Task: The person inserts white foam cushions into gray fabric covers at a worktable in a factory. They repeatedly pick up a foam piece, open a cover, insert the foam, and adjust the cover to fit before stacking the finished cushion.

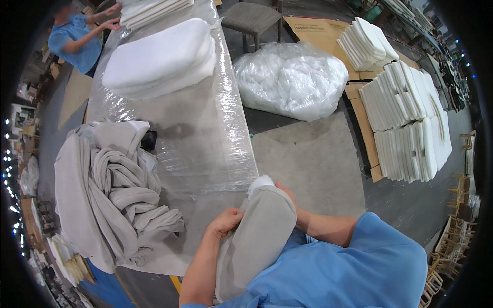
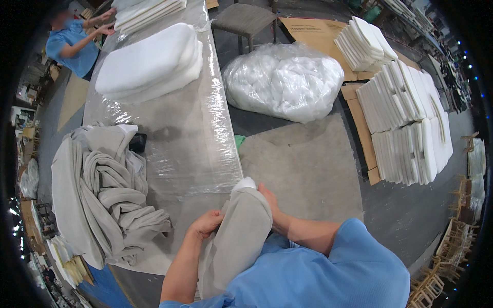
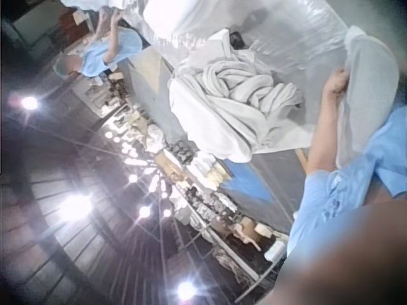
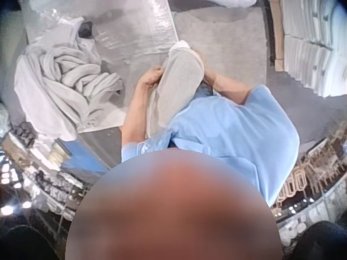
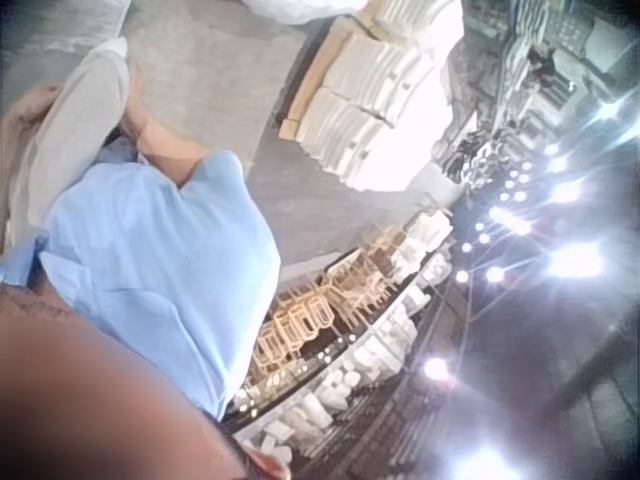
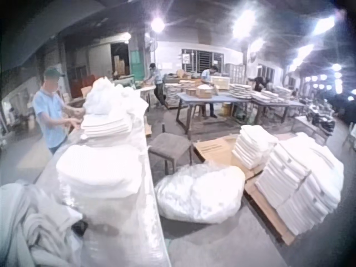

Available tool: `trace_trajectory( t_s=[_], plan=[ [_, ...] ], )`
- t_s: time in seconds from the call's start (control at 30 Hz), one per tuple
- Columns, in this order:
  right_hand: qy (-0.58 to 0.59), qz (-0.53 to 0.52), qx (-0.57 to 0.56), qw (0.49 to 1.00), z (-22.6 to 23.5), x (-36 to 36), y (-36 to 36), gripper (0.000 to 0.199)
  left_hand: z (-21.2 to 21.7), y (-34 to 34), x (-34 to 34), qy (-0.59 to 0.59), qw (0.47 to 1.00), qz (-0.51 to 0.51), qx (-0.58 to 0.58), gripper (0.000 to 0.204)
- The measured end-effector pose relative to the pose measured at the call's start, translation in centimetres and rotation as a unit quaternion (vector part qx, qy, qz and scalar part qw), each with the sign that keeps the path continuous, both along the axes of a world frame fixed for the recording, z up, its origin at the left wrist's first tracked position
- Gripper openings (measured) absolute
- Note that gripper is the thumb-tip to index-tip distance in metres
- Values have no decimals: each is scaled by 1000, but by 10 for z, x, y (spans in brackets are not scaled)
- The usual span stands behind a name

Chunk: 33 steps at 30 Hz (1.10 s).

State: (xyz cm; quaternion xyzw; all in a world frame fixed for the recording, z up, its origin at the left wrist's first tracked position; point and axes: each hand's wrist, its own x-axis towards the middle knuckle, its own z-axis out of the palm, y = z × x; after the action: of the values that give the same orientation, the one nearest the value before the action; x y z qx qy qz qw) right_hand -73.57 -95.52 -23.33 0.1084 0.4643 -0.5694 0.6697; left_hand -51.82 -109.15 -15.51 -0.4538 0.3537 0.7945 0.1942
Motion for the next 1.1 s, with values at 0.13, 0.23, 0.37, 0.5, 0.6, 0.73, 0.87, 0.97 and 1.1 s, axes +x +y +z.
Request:
trace_trajectory(
  t_s=[0.13, 0.23, 0.37, 0.5, 0.6, 0.73, 0.87, 0.97, 1.1],
  plan=[
    [-53, -16, 76, 996, 3, -6, -15, 68, 0, 23, -13, 13, 967, 17, -254, 34],
    [-137, -5, 67, 988, 18, -11, -17, 72, -1, 40, -24, 12, 900, 35, -435, 33],
    [-135, 25, 86, 987, 29, -8, -12, 69, 16, 39, -38, -37, 872, 41, -487, 32],
    [-89, 48, 110, 989, 23, 3, 0, 67, 7, 36, -51, -56, 854, 22, -517, 30],
    [-53, 63, 121, 989, 19, 10, 5, 65, 4, 33, -61, -50, 854, 33, -517, 30],
    [30, 90, 132, 987, 7, 24, 8, 62, -1, 28, -70, -50, 859, 30, -509, 30],
    [150, 116, 148, 971, -7, 38, 13, 59, -6, 29, -73, -29, 846, 36, -531, 22],
    [245, 130, 170, 946, -20, 48, 15, 57, -13, 34, -69, 9, 840, 74, -537, 20],
    [327, 93, 205, 918, -29, 55, 9, 54, -17, 38, -66, 24, 848, 106, -518, 20]
  ],
)
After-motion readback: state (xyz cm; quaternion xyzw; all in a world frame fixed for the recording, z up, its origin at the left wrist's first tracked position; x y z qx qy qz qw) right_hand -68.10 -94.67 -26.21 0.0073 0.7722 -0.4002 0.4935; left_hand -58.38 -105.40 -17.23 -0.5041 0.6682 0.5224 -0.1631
